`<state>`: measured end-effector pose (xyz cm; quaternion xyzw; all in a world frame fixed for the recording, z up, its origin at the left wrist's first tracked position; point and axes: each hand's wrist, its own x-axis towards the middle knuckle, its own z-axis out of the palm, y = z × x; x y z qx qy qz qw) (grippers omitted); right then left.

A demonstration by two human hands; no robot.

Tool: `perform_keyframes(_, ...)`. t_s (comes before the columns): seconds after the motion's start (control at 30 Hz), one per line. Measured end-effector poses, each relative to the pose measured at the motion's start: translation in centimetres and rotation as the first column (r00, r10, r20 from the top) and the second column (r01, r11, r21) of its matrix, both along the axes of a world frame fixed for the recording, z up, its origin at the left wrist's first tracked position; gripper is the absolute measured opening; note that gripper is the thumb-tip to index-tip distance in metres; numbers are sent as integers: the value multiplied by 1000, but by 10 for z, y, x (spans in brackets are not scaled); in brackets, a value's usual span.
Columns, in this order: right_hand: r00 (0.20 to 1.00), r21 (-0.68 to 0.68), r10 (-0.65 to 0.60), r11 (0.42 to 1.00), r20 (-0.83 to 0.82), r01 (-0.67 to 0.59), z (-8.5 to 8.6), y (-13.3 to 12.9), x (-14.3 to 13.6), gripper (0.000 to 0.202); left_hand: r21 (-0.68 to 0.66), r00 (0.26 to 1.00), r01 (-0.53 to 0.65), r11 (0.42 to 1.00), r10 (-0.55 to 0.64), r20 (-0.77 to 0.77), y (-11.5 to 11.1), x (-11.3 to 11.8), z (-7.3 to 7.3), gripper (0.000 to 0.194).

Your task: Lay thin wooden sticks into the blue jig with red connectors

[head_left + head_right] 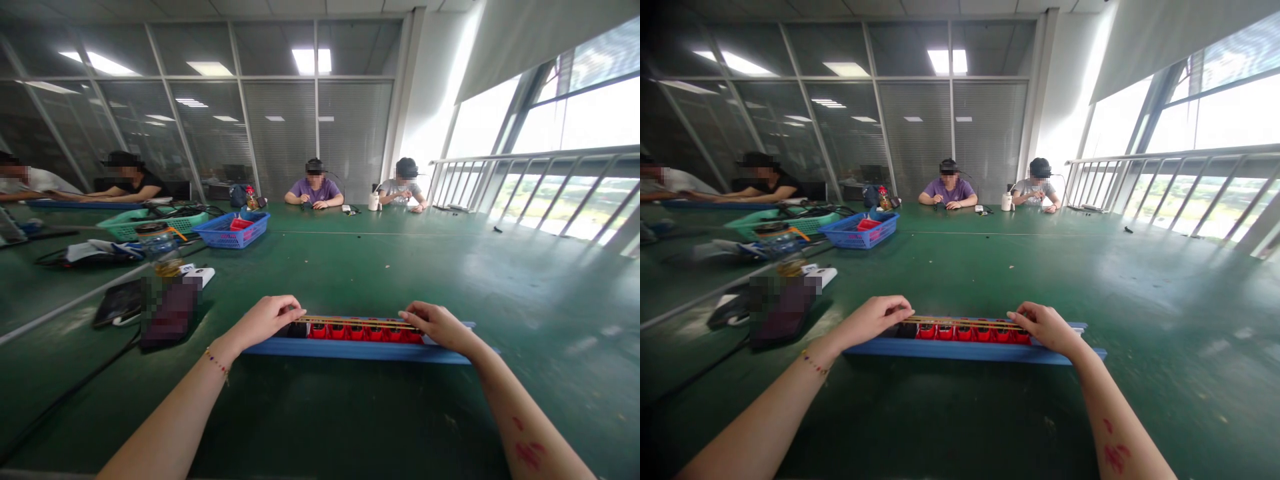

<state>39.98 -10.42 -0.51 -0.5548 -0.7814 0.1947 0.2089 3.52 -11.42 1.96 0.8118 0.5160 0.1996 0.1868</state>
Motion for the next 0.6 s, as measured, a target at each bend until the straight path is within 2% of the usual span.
perform_keyframes(0.23, 1000, -13, 23, 1000, -13, -23, 2, -1, 0, 42, -56, 1000, -26, 998, 26, 1, 6, -16, -1, 44)
perform_keyframes(0.43, 999, -10, 33, 999, -31, -34, 3, -1, 1, 42, -169, 997, 40, 985, -30, 64, 7, -28, 5, 38)
perform_keyframes(0.6, 998, -15, 40, 999, -43, -41, 2, -2, 1, 41, -112, 983, -5, 994, 26, 184, 7, -27, 8, 32)
